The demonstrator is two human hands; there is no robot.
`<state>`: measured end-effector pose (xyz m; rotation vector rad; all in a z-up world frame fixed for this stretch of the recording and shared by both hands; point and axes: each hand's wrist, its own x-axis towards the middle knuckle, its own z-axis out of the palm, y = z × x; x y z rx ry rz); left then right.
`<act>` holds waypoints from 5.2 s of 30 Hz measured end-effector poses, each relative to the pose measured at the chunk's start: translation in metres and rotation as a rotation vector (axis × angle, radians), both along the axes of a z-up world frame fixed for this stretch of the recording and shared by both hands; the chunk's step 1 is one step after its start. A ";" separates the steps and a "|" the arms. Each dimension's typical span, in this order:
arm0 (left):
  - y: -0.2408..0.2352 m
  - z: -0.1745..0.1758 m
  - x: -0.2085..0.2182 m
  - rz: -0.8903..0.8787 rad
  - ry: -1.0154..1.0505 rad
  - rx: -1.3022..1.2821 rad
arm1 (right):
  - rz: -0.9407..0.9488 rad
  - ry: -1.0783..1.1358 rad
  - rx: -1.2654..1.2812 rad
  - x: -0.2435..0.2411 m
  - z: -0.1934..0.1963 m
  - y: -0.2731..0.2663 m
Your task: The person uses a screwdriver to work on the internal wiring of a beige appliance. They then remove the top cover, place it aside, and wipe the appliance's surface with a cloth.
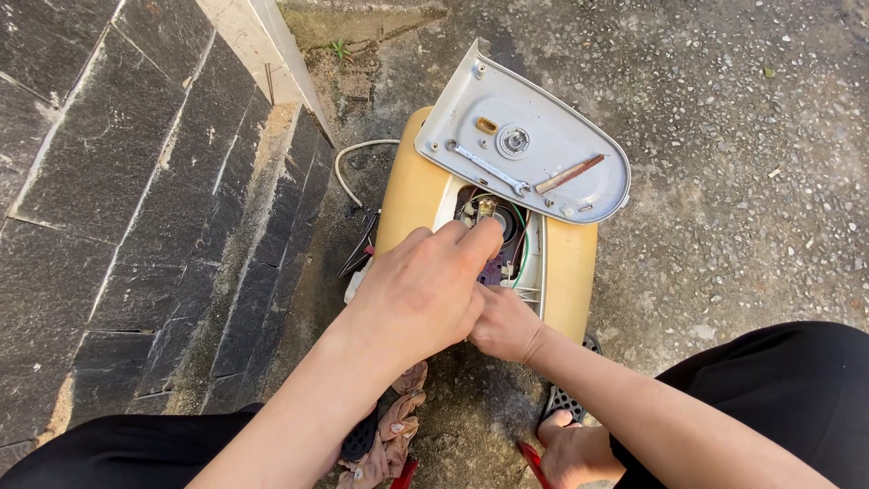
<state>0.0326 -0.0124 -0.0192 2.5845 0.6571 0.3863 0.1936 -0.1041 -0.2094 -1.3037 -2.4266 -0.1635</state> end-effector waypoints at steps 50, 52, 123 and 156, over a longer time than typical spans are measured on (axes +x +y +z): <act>0.021 -0.016 -0.019 -0.113 -0.371 -0.218 | -0.165 -0.013 -0.050 -0.005 0.003 0.007; 0.021 -0.014 -0.021 -0.131 -0.395 -0.242 | -0.156 -0.010 -0.047 -0.005 0.002 0.007; 0.018 -0.023 -0.008 0.078 -0.592 -0.238 | -0.219 0.007 -0.109 -0.010 -0.006 0.005; 0.022 -0.036 -0.008 0.075 -0.681 -0.281 | -0.181 0.325 -0.196 0.000 -0.009 0.010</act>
